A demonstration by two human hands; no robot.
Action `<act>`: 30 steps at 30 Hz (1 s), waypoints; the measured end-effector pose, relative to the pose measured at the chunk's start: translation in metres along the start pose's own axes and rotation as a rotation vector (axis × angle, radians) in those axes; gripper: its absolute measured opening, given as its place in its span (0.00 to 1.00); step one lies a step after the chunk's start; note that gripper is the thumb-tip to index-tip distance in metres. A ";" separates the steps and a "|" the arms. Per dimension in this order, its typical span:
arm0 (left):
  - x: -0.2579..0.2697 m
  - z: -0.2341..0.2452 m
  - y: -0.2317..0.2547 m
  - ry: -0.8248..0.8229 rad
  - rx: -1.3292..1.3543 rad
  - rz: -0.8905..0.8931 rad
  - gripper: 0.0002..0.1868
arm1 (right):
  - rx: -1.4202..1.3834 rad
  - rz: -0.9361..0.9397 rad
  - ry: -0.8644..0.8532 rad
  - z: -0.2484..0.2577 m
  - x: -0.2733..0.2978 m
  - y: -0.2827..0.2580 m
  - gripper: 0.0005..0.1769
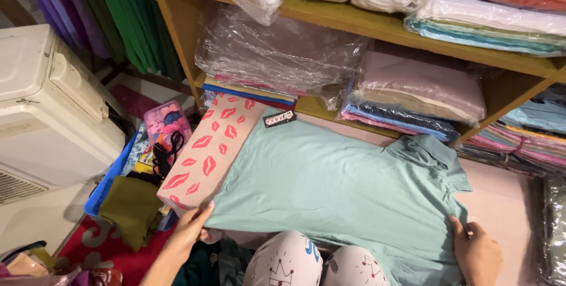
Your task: Folding a light blue garment and placing it into a clear plastic bag for storage.
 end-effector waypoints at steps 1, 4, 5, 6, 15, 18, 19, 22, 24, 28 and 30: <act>-0.003 0.000 -0.011 0.001 -0.001 0.001 0.17 | 0.000 0.000 -0.002 -0.007 0.002 -0.001 0.34; -0.001 -0.004 -0.026 0.082 -0.046 -0.054 0.17 | 0.024 0.005 0.062 -0.021 0.012 0.000 0.32; 0.004 -0.008 -0.020 0.123 -0.165 -0.053 0.19 | 0.032 0.013 0.091 -0.021 0.015 -0.002 0.31; 0.010 -0.013 -0.014 0.164 -0.283 -0.053 0.23 | 0.041 0.021 0.120 -0.020 0.019 -0.004 0.31; 0.007 -0.015 -0.028 0.216 -0.580 -0.322 0.20 | -0.024 0.053 0.198 -0.033 0.015 0.007 0.27; 0.007 -0.014 -0.038 0.190 -0.060 -0.212 0.17 | -0.189 -0.040 0.141 -0.036 0.016 0.017 0.30; 0.011 -0.014 -0.035 0.190 -0.060 -0.212 0.17 | -0.189 -0.039 0.141 -0.041 0.029 0.021 0.30; 0.019 -0.015 -0.037 0.138 0.156 -0.084 0.19 | -0.173 0.135 0.663 -0.047 0.079 0.025 0.28; 0.018 -0.015 -0.048 0.089 0.389 -0.028 0.17 | -0.795 0.229 0.493 -0.056 0.117 0.022 0.30; 0.017 -0.017 -0.051 0.101 0.479 -0.005 0.14 | -0.759 0.317 0.503 -0.239 0.080 0.066 0.28; 0.022 -0.021 -0.038 0.130 0.475 -0.050 0.16 | -0.729 0.371 0.515 -0.281 0.100 0.079 0.28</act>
Point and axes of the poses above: each hand's wrist, its own x-axis away from the middle knuckle, its own z-axis out of the back of the hand, y = z × x, the point moved 2 cm from there along -x, towards the middle knuckle, and after that the axes turned 13 degrees about -z, right-handed, at the moved point
